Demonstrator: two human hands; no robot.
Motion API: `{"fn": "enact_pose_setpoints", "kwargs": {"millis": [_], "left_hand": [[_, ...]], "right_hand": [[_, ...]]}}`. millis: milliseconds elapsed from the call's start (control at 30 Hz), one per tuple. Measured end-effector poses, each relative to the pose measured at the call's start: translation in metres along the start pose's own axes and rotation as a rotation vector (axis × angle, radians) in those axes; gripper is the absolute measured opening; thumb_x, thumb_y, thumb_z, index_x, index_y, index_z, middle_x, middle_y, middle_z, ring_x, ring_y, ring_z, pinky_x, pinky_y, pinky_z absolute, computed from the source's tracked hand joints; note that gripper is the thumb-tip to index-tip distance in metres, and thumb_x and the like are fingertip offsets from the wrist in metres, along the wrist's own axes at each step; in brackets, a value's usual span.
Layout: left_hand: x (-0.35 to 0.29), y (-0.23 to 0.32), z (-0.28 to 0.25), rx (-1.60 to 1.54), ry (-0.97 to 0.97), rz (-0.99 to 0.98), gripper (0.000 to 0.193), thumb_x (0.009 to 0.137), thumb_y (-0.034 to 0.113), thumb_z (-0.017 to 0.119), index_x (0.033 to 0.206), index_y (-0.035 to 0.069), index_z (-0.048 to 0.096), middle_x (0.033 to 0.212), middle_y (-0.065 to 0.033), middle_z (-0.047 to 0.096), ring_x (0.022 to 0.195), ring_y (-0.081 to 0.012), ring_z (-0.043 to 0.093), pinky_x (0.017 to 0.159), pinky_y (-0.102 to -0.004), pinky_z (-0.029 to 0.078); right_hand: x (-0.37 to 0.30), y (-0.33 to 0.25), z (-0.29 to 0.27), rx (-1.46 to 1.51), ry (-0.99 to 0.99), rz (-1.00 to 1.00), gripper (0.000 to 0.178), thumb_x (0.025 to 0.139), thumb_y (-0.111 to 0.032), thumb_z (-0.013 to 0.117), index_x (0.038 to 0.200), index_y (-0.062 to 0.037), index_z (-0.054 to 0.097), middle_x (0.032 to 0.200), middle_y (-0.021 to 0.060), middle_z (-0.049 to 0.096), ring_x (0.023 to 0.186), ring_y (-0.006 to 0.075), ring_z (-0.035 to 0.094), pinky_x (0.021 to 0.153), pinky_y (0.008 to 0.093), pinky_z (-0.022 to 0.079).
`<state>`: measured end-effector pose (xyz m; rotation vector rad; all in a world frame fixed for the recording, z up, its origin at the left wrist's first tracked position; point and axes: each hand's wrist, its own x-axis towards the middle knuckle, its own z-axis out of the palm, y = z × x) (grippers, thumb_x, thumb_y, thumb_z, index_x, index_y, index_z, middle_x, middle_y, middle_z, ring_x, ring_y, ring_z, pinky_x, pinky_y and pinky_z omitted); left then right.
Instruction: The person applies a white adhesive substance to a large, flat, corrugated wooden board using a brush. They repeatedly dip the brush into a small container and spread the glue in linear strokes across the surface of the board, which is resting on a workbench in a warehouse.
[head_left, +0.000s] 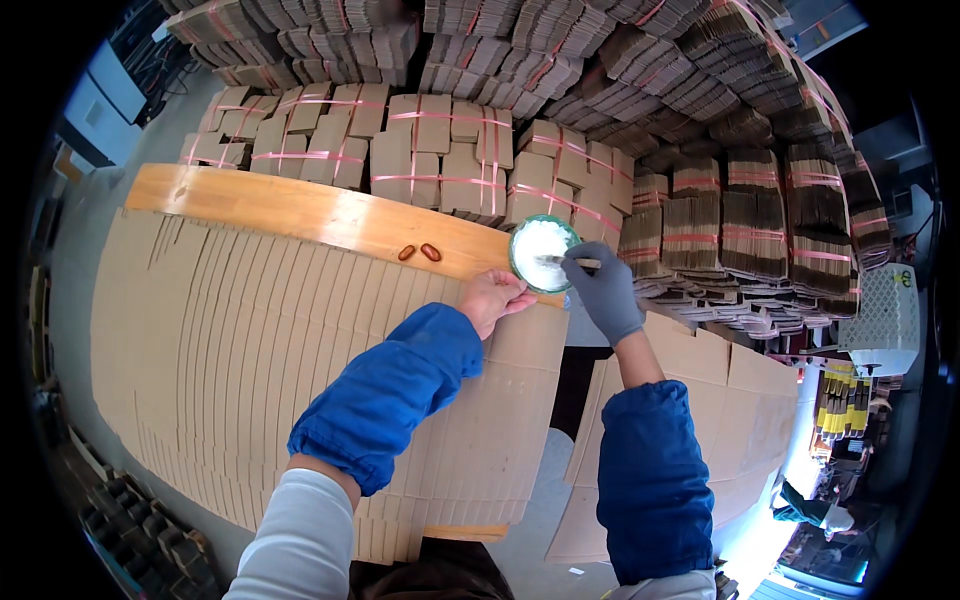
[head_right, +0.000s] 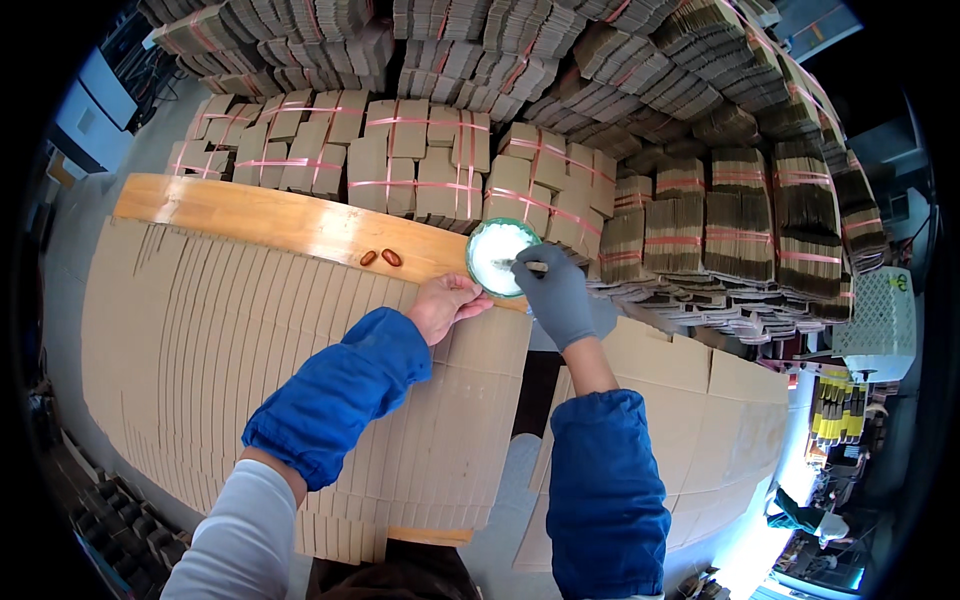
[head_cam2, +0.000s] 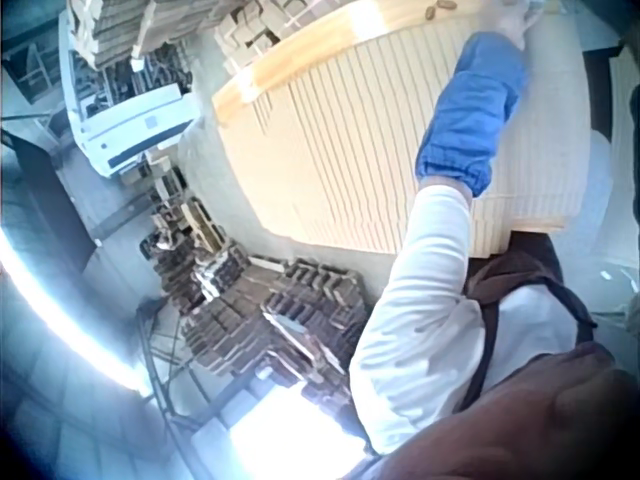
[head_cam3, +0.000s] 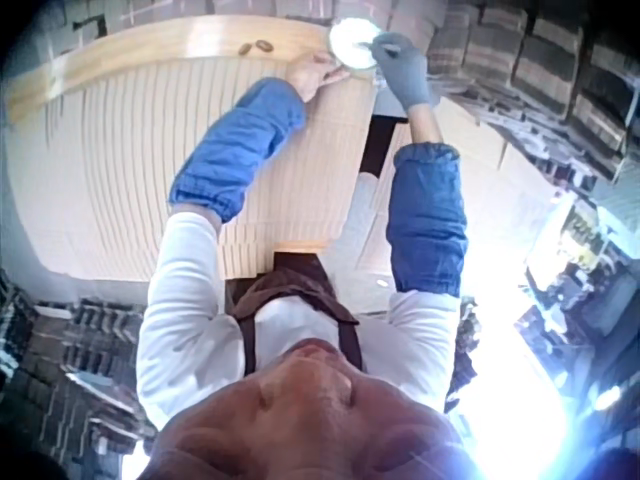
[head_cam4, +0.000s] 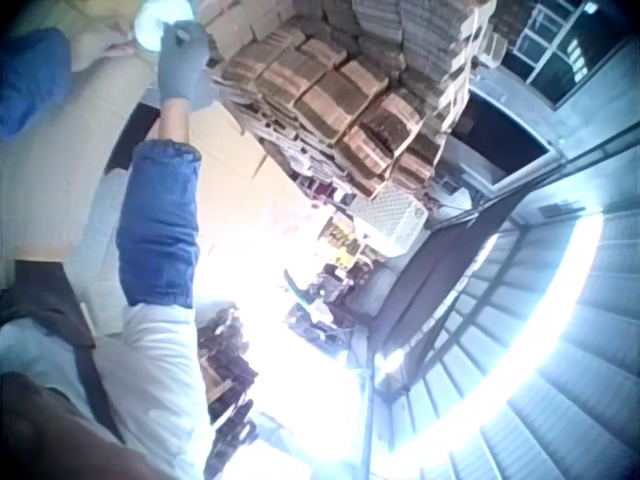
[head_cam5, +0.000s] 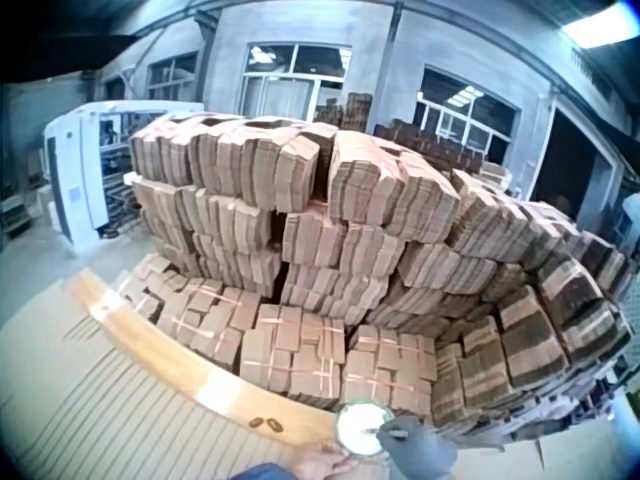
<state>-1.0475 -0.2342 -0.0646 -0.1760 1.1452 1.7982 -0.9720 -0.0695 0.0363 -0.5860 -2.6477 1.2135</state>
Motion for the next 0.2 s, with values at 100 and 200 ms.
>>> {"fn": "enact_pose_setpoints", "kwargs": {"millis": [100, 200], "left_hand": [[-0.002, 0.000, -0.003, 0.016, -0.018, -0.004, 0.004, 0.099, 0.002, 0.055, 0.102, 0.000, 0.056, 0.106, -0.0144, 0.064, 0.099, -0.0258, 0.069, 0.087, -0.0303, 0.060], [-0.011, 0.003, -0.002, 0.028, 0.001, -0.011, 0.006, 0.099, 0.002, 0.055, 0.105, 0.000, 0.056, 0.108, -0.0136, 0.064, 0.103, -0.0261, 0.068, 0.087, -0.0300, 0.058]], "right_hand": [[0.000, -0.002, -0.002, -0.106, -0.070, -0.039, 0.018, 0.085, -0.015, 0.071, 0.100, -0.0036, 0.069, 0.102, 0.0145, 0.069, 0.092, 0.0299, 0.069, 0.082, 0.0379, 0.054], [0.003, -0.003, -0.011, -0.110, -0.053, -0.149, 0.021, 0.086, -0.017, 0.072, 0.103, -0.0042, 0.069, 0.106, 0.0156, 0.069, 0.098, 0.0301, 0.068, 0.085, 0.0386, 0.054]]}}
